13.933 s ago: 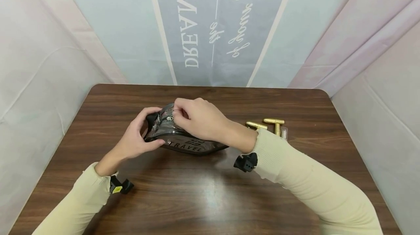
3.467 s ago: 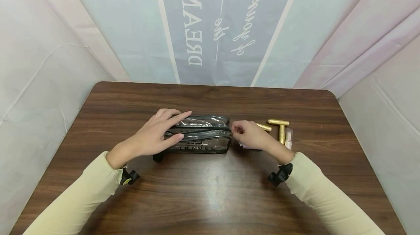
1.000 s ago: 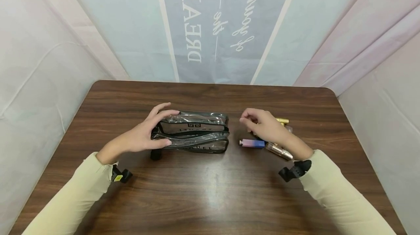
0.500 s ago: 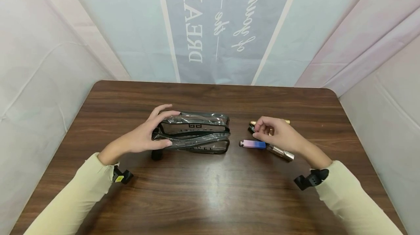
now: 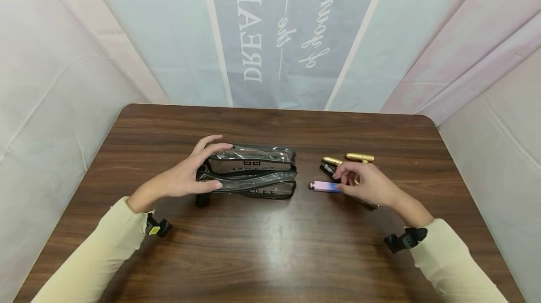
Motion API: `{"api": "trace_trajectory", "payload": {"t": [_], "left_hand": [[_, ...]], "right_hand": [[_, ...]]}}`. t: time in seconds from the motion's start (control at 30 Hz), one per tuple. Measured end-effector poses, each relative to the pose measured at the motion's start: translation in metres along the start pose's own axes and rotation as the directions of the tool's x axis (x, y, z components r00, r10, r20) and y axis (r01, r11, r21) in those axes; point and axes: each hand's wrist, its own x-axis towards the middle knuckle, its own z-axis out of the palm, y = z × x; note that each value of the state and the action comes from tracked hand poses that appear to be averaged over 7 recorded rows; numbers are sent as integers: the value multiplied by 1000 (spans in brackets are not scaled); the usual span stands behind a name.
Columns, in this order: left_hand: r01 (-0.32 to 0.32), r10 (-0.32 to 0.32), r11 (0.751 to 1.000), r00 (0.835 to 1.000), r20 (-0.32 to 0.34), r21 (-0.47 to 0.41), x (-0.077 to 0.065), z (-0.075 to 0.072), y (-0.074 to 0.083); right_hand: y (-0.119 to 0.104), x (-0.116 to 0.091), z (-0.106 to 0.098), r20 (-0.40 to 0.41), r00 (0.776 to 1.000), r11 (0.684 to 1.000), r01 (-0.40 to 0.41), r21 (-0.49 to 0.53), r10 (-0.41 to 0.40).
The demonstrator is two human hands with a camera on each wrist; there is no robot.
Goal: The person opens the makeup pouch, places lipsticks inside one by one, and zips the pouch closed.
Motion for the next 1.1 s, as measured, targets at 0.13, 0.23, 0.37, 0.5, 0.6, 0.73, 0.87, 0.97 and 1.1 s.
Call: {"api": "trace_trajectory", "payload": {"t": [0.13, 0.23, 0.37, 0.5, 0.6, 0.73, 0.87, 0.97, 1.1], "left_hand": [[-6, 6, 1000, 1000, 5, -9, 1, -2, -2], [-9, 9, 1000, 1000, 7, -18, 2, -3, -3], [-11, 12, 1000, 1000, 11, -26, 3, -4, -3], [-12, 13, 999, 1000, 17, -29, 4, -7, -4], [-8, 9, 999, 1000, 18, -33, 5, -9, -4], [-1, 2, 999, 1000, 22, -36, 5, -11, -5], [1, 0, 999, 1000, 30, -42, 7, -14, -6], [0, 2, 999, 999, 33, -46, 8, -16, -6], [-1, 3, 999, 999, 34, -48, 9, -18, -6]], "right_hand": [[4, 0, 5, 5, 1000, 1000, -5, -19, 6], [7, 0, 9, 5, 1000, 999, -4, -44, 5], [7, 2, 14, 1, 1000, 997, -6, -83, 6], [6, 3, 18, -2, 1000, 995, -19, -95, 19], [4, 6, 21, -2, 1000, 994, -12, -110, 12], [2, 9, 24, -4, 1000, 987, 12, -161, -13], [-1, 13, 26, 1, 1000, 976, 14, -218, -14], [-3, 14, 26, 19, 1000, 966, -7, -259, 13], [-6, 17, 26, 51, 997, 953, -33, -300, 50]]}}
